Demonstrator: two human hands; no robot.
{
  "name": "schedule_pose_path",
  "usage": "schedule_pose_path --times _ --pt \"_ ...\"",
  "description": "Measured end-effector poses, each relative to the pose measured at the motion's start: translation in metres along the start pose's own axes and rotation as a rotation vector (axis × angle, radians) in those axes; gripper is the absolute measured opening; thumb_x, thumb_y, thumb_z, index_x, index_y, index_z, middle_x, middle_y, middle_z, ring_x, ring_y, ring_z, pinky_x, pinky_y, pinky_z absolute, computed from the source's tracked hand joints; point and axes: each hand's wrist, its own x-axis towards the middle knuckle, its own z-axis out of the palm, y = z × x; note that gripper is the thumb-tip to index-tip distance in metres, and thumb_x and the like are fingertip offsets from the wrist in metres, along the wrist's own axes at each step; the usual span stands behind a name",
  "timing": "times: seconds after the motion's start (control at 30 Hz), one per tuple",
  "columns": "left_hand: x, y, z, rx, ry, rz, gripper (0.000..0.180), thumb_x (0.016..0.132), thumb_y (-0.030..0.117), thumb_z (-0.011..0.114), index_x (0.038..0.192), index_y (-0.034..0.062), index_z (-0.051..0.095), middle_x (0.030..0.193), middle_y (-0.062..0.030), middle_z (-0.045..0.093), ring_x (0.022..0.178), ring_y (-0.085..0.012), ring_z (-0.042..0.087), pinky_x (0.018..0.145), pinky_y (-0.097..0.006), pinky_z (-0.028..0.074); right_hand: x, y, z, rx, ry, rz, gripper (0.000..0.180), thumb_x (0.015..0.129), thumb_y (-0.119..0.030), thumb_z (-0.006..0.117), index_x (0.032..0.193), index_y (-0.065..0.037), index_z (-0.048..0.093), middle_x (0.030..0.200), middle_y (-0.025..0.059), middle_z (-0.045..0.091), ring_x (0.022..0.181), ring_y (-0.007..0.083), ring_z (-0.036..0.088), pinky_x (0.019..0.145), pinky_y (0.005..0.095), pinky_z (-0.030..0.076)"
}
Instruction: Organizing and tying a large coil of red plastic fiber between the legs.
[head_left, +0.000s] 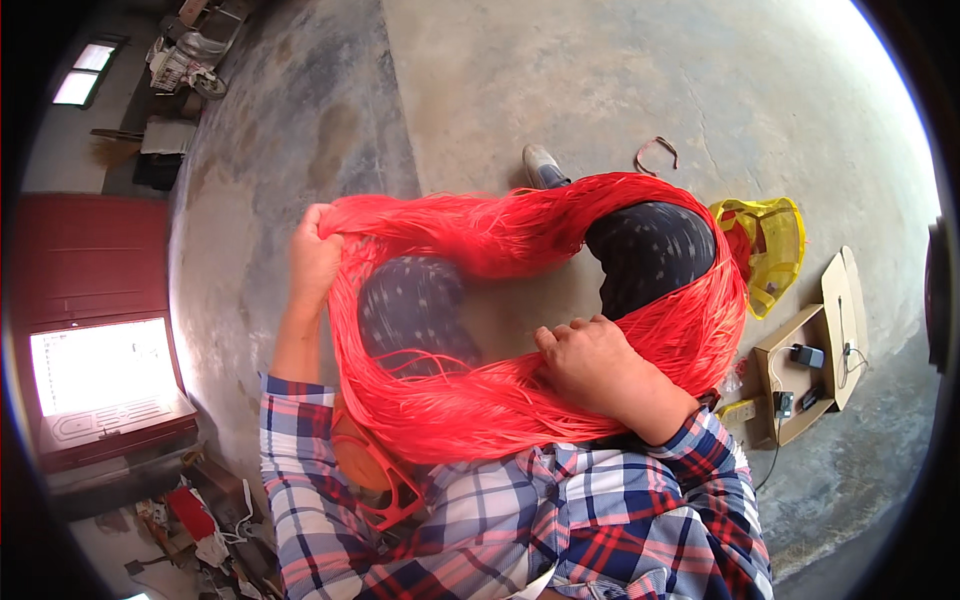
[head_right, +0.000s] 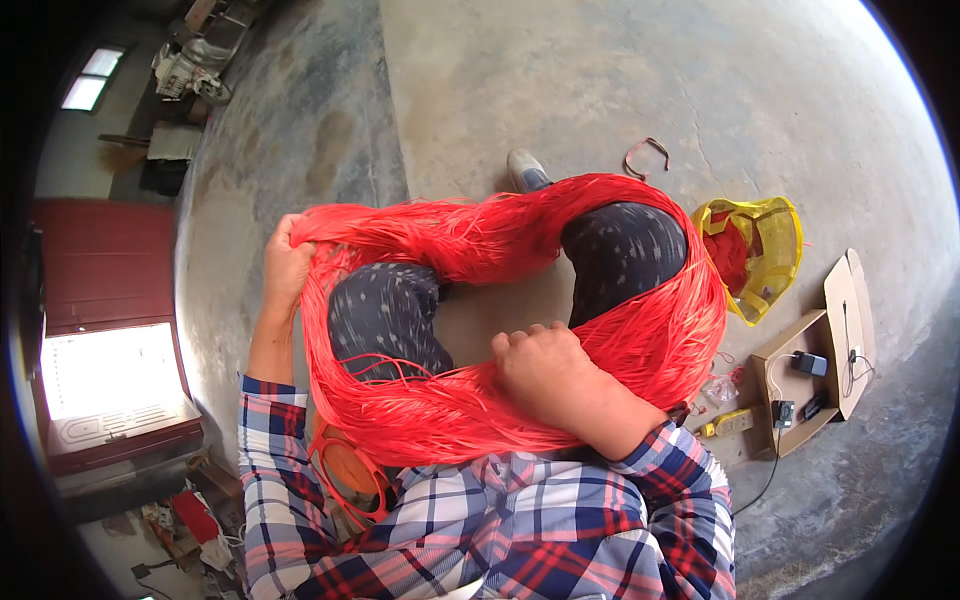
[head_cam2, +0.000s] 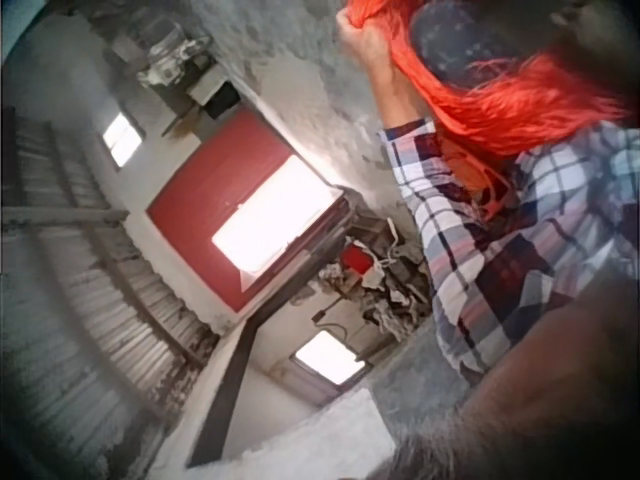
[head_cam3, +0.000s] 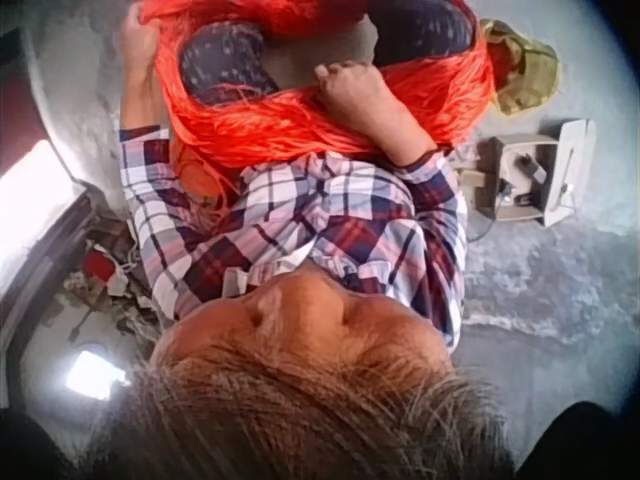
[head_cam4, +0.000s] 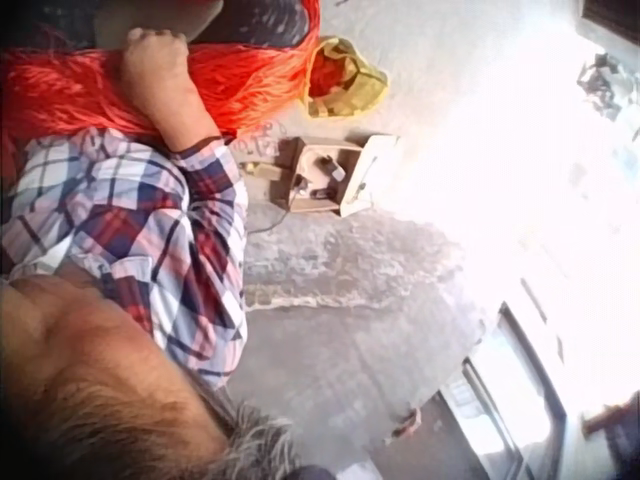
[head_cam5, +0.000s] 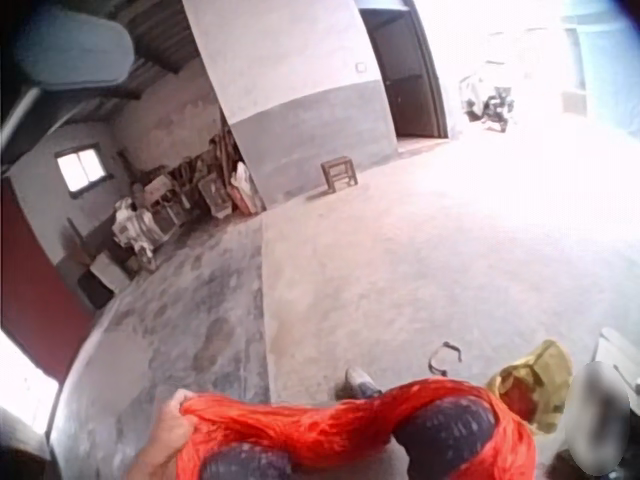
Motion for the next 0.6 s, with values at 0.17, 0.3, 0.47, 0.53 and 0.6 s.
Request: schedule_pose_path --times 0.17,0.3,0.47,0.53,0.6 --pt "-0.003 -0.01 0.002 -0.014 -0.107 -0.115 0.025 0.073 -0.012 0.049 0.093 0.001 0.057 0.081 -0.0013 0.061 0.073 -0.0069 0.056 0.065 -0.023 0.046 -0.002 -0.006 -0.001 0.005 -0.008 -0.018 0.04 0.08 -0.036 0.064 0.102 -0.003 0.056 0.084 0.011 0.066 0.078 0.0287 0.065 0.068 0.0407 0.05" --pt "-0.004 -0.013 0.003 -0.147 -0.096 -0.148 0.022 0.075 -0.01 0.05 0.092 0.0011 0.057 0.082 -0.0015 0.061 0.072 -0.0071 0.056 0.064 -0.023 0.045 -0.001 -0.006 -0.003 0.0 -0.025 -0.039 0.04 0.08 -0.035 0.063 0.102 -0.002 0.056 0.084 0.011 0.066 0.077 0.0285 0.065 0.068 0.0403 0.049" --pt "-0.005 -0.009 0.004 -0.039 -0.127 -0.172 0.022 0.077 -0.008 0.05 0.096 0.0009 0.056 0.085 -0.0013 0.06 0.077 -0.0078 0.056 0.07 -0.023 0.045 0.001 -0.005 -0.002 -0.029 -0.006 -0.043 0.041 0.081 -0.035 0.063 0.104 -0.001 0.056 0.083 0.0111 0.066 0.077 0.0278 0.065 0.068 0.0396 0.049" --pt "-0.007 -0.012 0.001 0.026 -0.162 -0.184 0.023 0.079 -0.007 0.049 0.1 0.0004 0.056 0.088 -0.0017 0.06 0.08 -0.0089 0.056 0.074 -0.023 0.046 0.0 -0.007 -0.004 -0.014 0.011 -0.054 0.03 0.081 -0.028 0.059 0.096 -0.002 0.057 0.082 0.0107 0.065 0.077 0.0265 0.064 0.068 0.0391 0.049" --pt "-0.006 -0.019 -0.001 0.3 -0.33 -0.171 0.022 0.082 -0.003 0.049 0.103 0.0002 0.057 0.092 -0.0038 0.063 0.084 -0.0111 0.058 0.077 -0.024 0.045 0.001 -0.008 -0.004 0.0 0.03 -0.061 0.02 0.08 -0.021 0.056 0.089 -0.003 0.058 0.082 0.0104 0.065 0.078 0.0253 0.064 0.068 0.0385 0.048"
